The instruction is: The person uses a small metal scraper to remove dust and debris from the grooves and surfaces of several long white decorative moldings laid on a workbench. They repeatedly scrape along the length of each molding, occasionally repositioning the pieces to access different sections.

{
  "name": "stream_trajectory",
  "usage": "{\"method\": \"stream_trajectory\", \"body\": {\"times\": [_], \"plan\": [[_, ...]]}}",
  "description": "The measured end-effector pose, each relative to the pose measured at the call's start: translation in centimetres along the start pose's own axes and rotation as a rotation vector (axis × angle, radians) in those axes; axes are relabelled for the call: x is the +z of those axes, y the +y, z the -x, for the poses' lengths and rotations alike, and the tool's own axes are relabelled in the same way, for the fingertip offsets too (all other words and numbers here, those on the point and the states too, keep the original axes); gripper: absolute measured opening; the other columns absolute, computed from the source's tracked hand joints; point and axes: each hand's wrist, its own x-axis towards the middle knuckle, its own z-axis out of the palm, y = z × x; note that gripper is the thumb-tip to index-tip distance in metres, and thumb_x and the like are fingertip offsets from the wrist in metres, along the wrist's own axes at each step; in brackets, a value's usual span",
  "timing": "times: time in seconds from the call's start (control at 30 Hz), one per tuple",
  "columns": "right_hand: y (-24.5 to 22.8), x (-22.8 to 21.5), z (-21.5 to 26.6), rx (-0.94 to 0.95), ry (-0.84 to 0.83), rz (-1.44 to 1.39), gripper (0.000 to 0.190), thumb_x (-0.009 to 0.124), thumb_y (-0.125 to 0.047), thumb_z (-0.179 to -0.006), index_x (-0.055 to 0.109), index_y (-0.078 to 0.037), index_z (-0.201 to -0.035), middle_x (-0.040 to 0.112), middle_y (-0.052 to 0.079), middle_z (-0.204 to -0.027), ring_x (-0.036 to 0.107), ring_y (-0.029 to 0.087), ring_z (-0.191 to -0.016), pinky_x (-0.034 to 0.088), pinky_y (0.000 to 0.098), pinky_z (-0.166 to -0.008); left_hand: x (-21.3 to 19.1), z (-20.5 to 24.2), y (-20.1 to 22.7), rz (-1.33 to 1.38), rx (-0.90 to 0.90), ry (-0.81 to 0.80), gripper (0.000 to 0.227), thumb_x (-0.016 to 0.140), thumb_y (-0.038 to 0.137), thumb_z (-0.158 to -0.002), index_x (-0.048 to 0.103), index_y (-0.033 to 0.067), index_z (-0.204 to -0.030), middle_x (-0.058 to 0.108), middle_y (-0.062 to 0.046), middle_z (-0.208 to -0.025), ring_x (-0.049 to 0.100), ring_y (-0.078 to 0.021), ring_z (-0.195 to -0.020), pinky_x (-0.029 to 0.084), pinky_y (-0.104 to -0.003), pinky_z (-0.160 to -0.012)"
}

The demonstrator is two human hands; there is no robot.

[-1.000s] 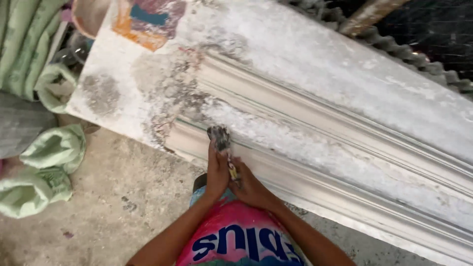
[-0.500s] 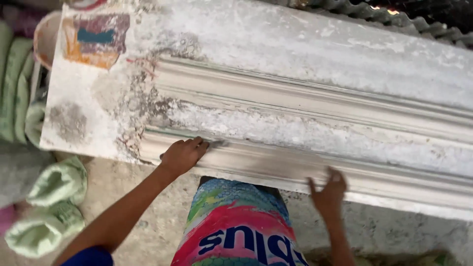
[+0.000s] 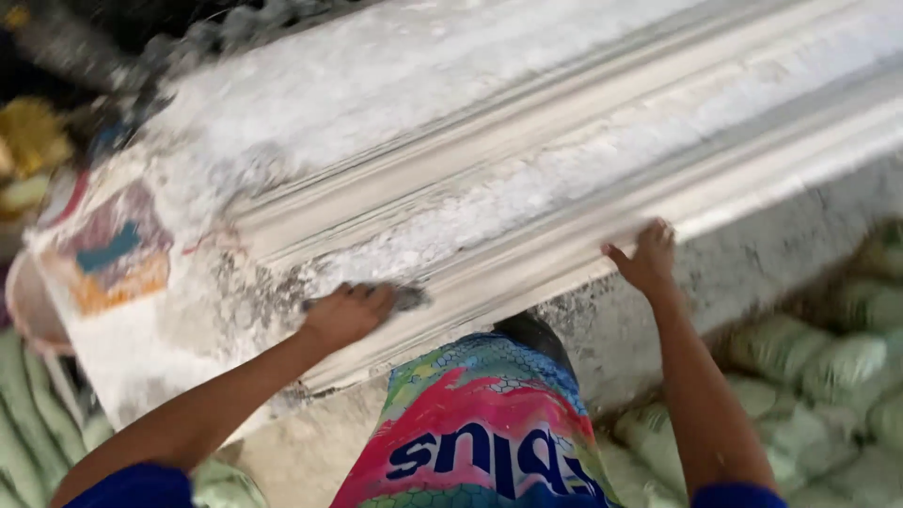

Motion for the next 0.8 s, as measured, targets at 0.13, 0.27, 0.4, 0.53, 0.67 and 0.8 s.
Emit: {"method": "stream_trajectory", "body": {"times": [0.13,0.27,0.4,0.53,0.67,0.8], "plan": [[0.1,1.4,-0.5,-0.043,0.126,0.066,0.122,0.064,-0.071,-0.085,0.026,0.022,-0.155,0.029,0.042,-0.160,0.025,0.054,-0.151,0.012,0.0553,-0.128,-9.6,-11.4,-0.4,0.236,-0.006,0.149,0.032,0.061,0.022,-0.098,0.066,0.0081,-0.126,0.064,-0.013,-0.122,0.072,-0.0339,-0.086,0.057,-0.053,-0.076],[-0.8,1.2,0.0,0.049,0.081,-0.003,0.131,0.062,-0.084,-0.076,0.024,0.009,-0.161,0.029,0.030,-0.165,0.023,0.053,-0.151,0.024,0.0614,-0.124,5.8,-25.9,3.3,0.231,-0.042,0.189,0.021,0.055,0.013,-0.100,0.065,0.0071,-0.117,0.069,-0.010,-0.109,0.071,-0.0322,-0.076,0.053,-0.047,-0.067],[-1.2,0.1,1.1,0.130,0.005,-0.070,0.128,0.061,-0.082,-0.080,0.013,-0.001,-0.166,0.017,0.022,-0.171,0.013,0.050,-0.154,0.029,0.0660,-0.120,-0.7,-20.0,-0.3,0.327,0.020,0.040,0.021,0.057,0.013,-0.095,0.069,0.0086,-0.112,0.069,-0.010,-0.112,0.072,-0.0366,-0.083,0.053,-0.051,-0.072],[-2.7,-0.4,2.2,0.156,0.008,-0.124,0.119,0.064,-0.073,-0.085,0.013,-0.001,-0.165,0.016,0.020,-0.171,0.007,0.048,-0.155,0.028,0.0661,-0.120,1.2,-10.7,-1.7,0.200,0.090,-0.058,0.033,0.057,0.012,-0.093,0.066,0.0104,-0.124,0.063,-0.010,-0.127,0.073,-0.0319,-0.083,0.057,-0.047,-0.071],[-3.8,-0.4,2.2,0.142,0.048,-0.209,0.119,0.069,-0.067,-0.085,0.016,0.005,-0.163,0.017,0.025,-0.170,0.002,0.048,-0.156,0.018,0.0668,-0.122,1.8,-9.5,-1.4,-0.029,0.161,0.010,0.034,0.052,0.012,-0.098,0.063,0.0076,-0.130,0.060,-0.012,-0.124,0.072,-0.0220,-0.074,0.059,-0.036,-0.061],[-4.1,-0.3,2.4,0.155,0.048,-0.209,0.113,0.066,-0.064,-0.089,0.016,0.004,-0.163,0.017,0.027,-0.169,0.004,0.046,-0.156,0.014,0.0650,-0.124,-2.7,-21.6,0.1,0.047,0.086,0.110,0.036,0.055,0.011,-0.095,0.064,0.0088,-0.130,0.063,-0.008,-0.120,0.069,-0.0181,-0.065,0.058,-0.038,-0.058]]}}
